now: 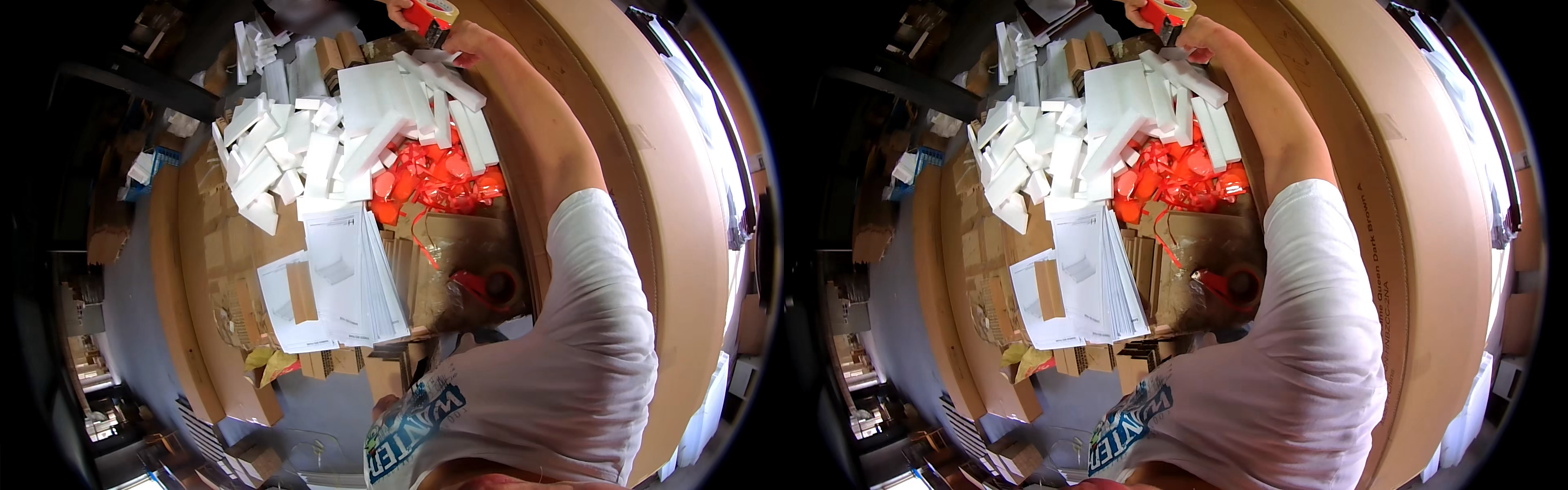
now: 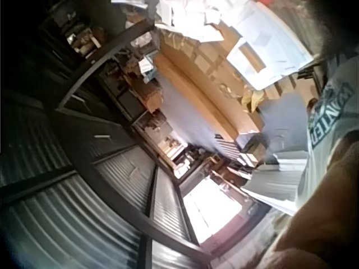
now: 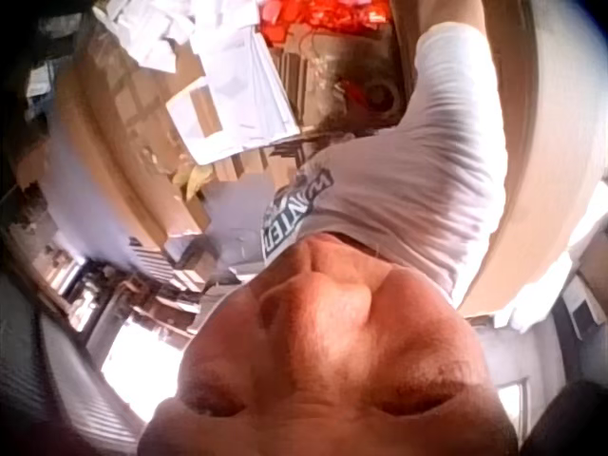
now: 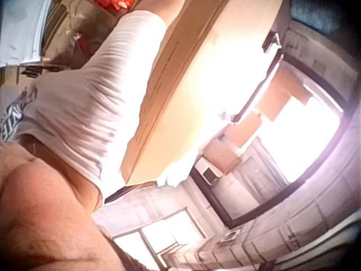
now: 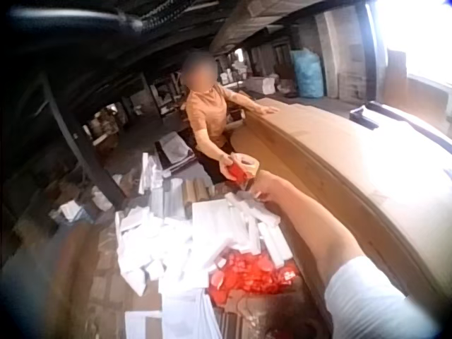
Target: The person assembles a cardboard box using a tape dispenser to seal the seams. They then line the box with white protective foam sheets and place a wooden chair frame inside. The person adds additional cardboard pieces and foam padding to secure the chair within the box.
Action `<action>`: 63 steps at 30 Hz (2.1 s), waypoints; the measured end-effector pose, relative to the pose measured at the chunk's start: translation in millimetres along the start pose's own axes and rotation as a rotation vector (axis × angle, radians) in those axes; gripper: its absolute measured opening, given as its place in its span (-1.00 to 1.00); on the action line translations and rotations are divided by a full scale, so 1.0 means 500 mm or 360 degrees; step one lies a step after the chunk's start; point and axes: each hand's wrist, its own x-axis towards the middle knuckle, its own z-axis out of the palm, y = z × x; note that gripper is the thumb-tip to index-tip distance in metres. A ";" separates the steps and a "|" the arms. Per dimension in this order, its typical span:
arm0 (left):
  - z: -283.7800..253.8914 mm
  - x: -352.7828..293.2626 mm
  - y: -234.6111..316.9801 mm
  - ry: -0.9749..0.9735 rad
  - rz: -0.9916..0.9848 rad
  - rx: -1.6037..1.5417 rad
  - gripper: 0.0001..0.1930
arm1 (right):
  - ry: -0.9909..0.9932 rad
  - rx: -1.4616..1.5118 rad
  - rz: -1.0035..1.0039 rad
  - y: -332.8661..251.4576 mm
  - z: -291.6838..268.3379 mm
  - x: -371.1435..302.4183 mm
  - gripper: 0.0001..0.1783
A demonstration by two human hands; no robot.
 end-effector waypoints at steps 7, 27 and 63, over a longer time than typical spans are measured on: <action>-0.001 -0.013 -0.010 0.0095 0.0178 0.0342 -0.82 | -0.0060 0.0140 -0.0258 0.080 0.005 -0.093 -0.80; -0.085 -0.070 -0.301 -0.0374 0.1064 0.1132 -0.72 | 0.0354 0.0564 -0.0155 0.273 0.242 -1.531 -0.52; 0.213 -0.346 -0.610 -0.1218 0.0977 0.1873 -0.63 | 0.0836 0.0452 0.0329 0.832 0.008 -2.434 -0.42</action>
